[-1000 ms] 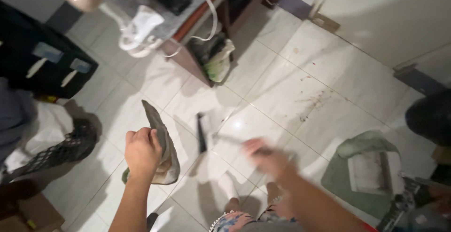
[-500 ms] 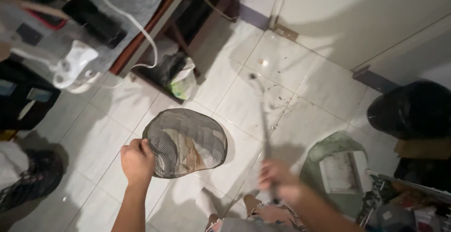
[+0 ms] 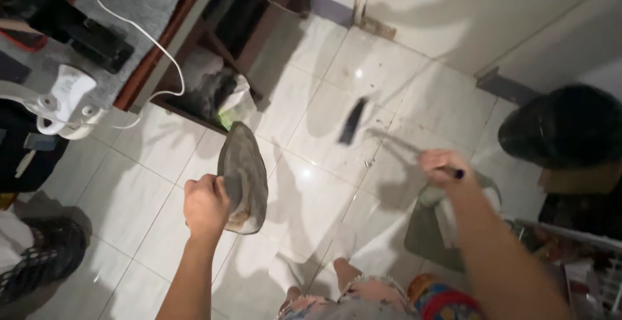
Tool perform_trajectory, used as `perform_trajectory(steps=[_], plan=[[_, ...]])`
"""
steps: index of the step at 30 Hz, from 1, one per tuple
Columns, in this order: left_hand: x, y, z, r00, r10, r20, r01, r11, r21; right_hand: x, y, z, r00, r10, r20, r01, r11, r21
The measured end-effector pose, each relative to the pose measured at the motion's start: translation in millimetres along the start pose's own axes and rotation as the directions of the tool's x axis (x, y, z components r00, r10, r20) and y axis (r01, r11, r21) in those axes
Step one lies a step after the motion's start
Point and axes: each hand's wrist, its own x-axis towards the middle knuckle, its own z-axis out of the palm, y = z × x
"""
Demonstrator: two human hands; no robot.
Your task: The person sweeps the floor using a squeegee broom and a dustpan, moving debris from under a table and around a doorway into the pan, and moves a chair aside to reach more area.
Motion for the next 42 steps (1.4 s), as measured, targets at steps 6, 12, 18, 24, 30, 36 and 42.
perform_trajectory(steps=[6, 12, 18, 24, 30, 36, 42], plan=[[-8, -21, 16, 0.998, -0.051, 0.026, 0.051, 0.999, 0.019, 33, -80, 31, -0.344, 0.897, 0.279, -0.466, -0.421, 0.778], [-10, -19, 28, 0.995, -0.081, 0.056, 0.078, 0.996, 0.053, 73, -171, 97, 0.277, 0.517, 0.810, 0.027, -0.847, 0.531], [-4, -7, 31, 0.997, -0.050, 0.063, 0.046, 0.996, 0.072, 54, -173, 128, 0.183, 0.539, 0.822, 0.525, -0.760, 0.382], [0, -3, 37, 0.999, -0.012, 0.048, 0.009, 0.998, 0.063, -40, -120, -3, -0.005, 0.882, 0.472, 0.290, -0.450, 0.845], [1, 8, 39, 0.999, 0.004, 0.037, -0.005, 1.000, 0.023, -22, -148, -53, -0.231, 0.931, 0.282, -0.098, -0.311, 0.945], [11, 11, 43, 0.999, 0.045, 0.015, -0.045, 0.998, 0.039, 35, -198, 92, -0.025, 0.783, 0.621, 0.021, -0.621, 0.784], [19, 20, 48, 0.998, 0.052, 0.020, -0.053, 0.997, 0.050, 33, -163, 137, 0.495, 0.593, 0.635, 0.038, -0.745, 0.666]])
